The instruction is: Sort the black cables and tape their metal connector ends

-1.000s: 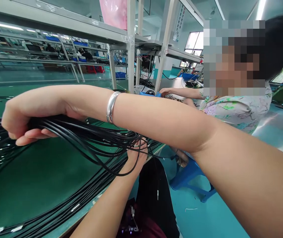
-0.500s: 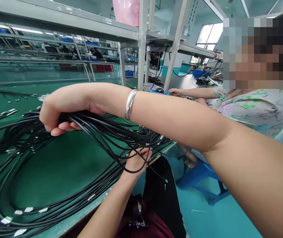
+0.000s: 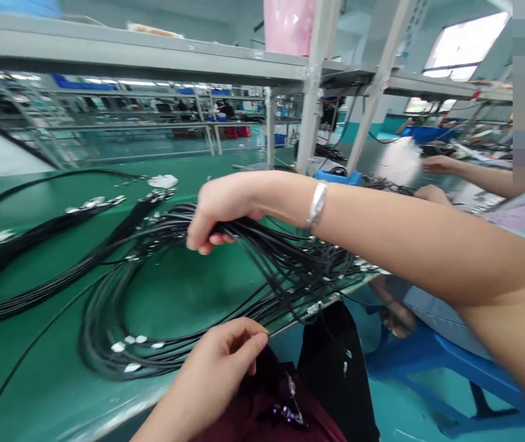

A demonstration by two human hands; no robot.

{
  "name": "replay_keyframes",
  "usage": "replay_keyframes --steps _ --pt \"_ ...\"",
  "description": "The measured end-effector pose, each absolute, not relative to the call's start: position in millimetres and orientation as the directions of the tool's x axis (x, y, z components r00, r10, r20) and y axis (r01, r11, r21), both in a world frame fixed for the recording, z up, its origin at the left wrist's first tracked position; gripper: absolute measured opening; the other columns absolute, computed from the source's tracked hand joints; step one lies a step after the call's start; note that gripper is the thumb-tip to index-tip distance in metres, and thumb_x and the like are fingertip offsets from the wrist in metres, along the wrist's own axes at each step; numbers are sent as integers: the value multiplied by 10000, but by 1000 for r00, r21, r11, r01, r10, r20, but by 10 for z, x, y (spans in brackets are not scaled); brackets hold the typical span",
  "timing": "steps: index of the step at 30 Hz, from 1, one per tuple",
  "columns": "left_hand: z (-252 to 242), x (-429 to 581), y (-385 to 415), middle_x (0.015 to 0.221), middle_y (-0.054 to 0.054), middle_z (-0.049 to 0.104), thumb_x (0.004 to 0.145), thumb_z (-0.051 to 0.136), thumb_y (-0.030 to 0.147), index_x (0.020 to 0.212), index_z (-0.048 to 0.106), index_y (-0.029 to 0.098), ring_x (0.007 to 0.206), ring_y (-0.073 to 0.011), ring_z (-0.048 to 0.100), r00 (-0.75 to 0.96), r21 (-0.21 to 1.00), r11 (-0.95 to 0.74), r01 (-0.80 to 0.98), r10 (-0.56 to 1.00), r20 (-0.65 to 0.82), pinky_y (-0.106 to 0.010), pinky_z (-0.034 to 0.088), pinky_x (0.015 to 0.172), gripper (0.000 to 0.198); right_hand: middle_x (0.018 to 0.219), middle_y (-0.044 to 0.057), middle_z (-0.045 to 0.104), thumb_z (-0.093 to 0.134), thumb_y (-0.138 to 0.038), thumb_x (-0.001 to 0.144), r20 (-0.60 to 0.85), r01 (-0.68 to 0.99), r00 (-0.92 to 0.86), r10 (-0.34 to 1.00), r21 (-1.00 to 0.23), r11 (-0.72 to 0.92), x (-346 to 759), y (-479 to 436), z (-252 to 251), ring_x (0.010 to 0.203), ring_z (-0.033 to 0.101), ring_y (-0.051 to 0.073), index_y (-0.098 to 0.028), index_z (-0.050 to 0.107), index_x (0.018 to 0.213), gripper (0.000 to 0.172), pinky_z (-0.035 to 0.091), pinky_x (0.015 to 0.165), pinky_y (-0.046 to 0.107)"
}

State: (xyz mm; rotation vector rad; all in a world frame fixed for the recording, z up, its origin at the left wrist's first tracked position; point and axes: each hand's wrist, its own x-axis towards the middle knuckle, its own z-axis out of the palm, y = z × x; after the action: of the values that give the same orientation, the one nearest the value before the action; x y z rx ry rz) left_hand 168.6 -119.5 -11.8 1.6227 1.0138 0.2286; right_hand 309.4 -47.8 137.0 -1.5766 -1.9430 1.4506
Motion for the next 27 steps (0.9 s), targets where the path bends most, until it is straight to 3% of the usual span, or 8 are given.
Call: replay_keyframes --steps 3,8,13,16,19,24,25,27 --pt "115 1402 -1087 517 70 426 778 563 478 723 589 156 431 -42 329 486 897 56 438 824 -289 -153 246 405 327 515 -28 579 696 -194 664 -369 742 -453 812 -660 114 3075 -434 1255 477 500 67 -107 656 620 106 403 488 170" --pt "377 1296 -862 532 69 466 749 597 463 733 535 163 386 -37 340 363 960 110 256 910 -201 -144 229 353 306 615 -4 660 759 -418 559 -431 863 -384 817 -481 152 3035 -457 1160 572 584 146 -149 689 778 353 400 516 237" --pt "447 1171 -849 572 49 514 777 592 447 767 548 162 390 -47 399 419 964 66 256 892 -173 -148 282 336 289 662 -10 678 749 -393 562 -407 822 -397 823 -557 121 3052 -511 1118 558 570 122 -175 704 739 284 387 503 217" --pt "341 853 -913 597 29 559 795 590 439 802 550 161 425 -68 469 483 956 142 258 838 -255 -164 350 375 280 733 0 698 730 -343 591 -410 771 -423 808 -631 83 3041 -529 1105 515 534 97 -173 698 698 203 408 513 212" --pt "126 354 -1049 589 10 590 820 575 424 788 538 156 452 -80 505 507 927 249 282 782 -364 -185 396 445 272 727 10 701 730 -305 598 -449 779 -399 800 -625 38 3003 -558 1116 502 532 103 -170 673 645 154 431 527 226" --pt "-265 -528 -1329 594 13 587 798 582 478 774 568 174 534 -111 532 372 850 314 423 796 -478 -208 441 526 306 735 26 702 741 -313 613 -450 786 -338 827 -618 -15 3024 -544 1166 550 575 145 -193 650 654 156 458 542 258" --pt "-304 -635 -1360 602 10 596 779 584 510 772 592 181 558 -126 545 334 821 270 504 815 -473 -217 459 547 329 770 30 704 745 -320 610 -456 777 -327 828 -629 -39 3048 -527 1180 560 582 149 -200 649 671 165 459 534 261" --pt "-301 -718 -1389 625 5 624 740 597 542 743 638 208 597 -152 572 194 721 110 685 925 -326 -222 482 579 337 822 32 702 756 -326 595 -463 759 -292 837 -645 -92 3098 -498 1213 572 590 155 -213 644 698 189 458 520 266"
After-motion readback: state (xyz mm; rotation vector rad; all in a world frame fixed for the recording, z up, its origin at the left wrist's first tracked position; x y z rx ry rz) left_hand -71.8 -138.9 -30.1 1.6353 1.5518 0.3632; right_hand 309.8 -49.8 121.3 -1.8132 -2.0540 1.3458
